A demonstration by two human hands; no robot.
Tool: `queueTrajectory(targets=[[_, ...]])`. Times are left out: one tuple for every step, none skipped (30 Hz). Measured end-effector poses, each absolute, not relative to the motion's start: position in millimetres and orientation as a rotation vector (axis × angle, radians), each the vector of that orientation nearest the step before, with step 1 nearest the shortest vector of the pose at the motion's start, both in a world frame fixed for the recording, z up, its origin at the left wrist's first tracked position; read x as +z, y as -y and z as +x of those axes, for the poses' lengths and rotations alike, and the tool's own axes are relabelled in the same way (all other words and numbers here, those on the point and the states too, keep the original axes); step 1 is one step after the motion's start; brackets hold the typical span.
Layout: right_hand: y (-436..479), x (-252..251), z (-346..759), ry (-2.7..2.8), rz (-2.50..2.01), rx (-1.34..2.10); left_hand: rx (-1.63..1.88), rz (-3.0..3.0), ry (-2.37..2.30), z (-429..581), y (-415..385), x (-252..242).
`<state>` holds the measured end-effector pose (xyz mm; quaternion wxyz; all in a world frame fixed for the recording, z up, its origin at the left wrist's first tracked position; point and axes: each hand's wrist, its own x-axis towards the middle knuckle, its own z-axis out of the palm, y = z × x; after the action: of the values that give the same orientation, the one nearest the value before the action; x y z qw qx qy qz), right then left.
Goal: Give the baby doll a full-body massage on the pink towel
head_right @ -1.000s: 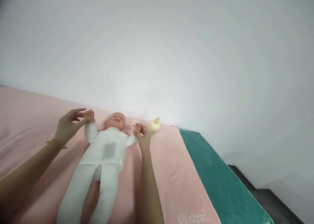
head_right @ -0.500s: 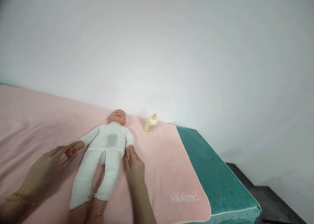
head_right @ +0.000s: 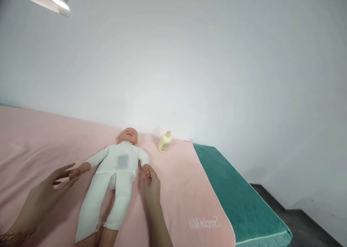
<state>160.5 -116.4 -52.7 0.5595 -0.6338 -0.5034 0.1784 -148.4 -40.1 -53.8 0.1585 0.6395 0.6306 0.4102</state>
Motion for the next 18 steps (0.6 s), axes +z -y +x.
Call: queueTrajectory(targets=[[110,-47,166,1.137,-1.447,0.431,1.213,1.749,-1.78,-147,37,-47],[102,-41,171,1.096,-1.41,0.432,1.265,1.671,-1.744,-144,34,-39],[93,-35,176,1.067,-1.376,0.434,1.324,1.598,-1.696,-140,30,-31],[84,-29,180,1.053,-1.356,0.435,1.385,1.54,-1.64,-134,24,-22],[74,-24,184,1.047,-1.343,0.44,1.451,1.493,-1.568,-128,18,-14],[64,-19,188,1.046,-1.338,0.444,1.491,1.439,-1.501,-122,9,-6],[53,-14,191,1.047,-1.337,0.446,1.53,1.395,-1.444,-115,-1,0],[43,-10,193,1.044,-1.333,0.449,1.575,1.356,-1.385,-110,-13,4],[32,-6,196,1.04,-1.329,0.452,1.617,1.328,-1.325,-104,-26,8],[21,-3,197,1.036,-1.324,0.455,1.649,1.317,-1.278,-100,-40,10],[11,-1,199,1.032,-1.318,0.459,1.667,1.309,-1.256,-96,-55,11],[0,1,199,1.026,-1.312,0.465,1.669,1.293,-1.254,-92,-69,11],[-10,2,200,1.021,-1.305,0.472,1.664,1.263,-1.252,-88,-83,11],[-20,3,200,1.015,-1.299,0.481,1.651,1.224,-1.251,-83,-96,10],[-30,3,199,1.008,-1.293,0.491,1.634,1.184,-1.241,-79,-107,9],[-39,3,198,1.002,-1.288,0.501,1.615,1.152,-1.223,-74,-116,8],[-48,2,198,0.995,-1.285,0.511,1.591,1.136,-1.205,-69,-125,6],[-56,1,197,0.99,-1.282,0.522,1.561,1.135,-1.191,-65,-132,4]])
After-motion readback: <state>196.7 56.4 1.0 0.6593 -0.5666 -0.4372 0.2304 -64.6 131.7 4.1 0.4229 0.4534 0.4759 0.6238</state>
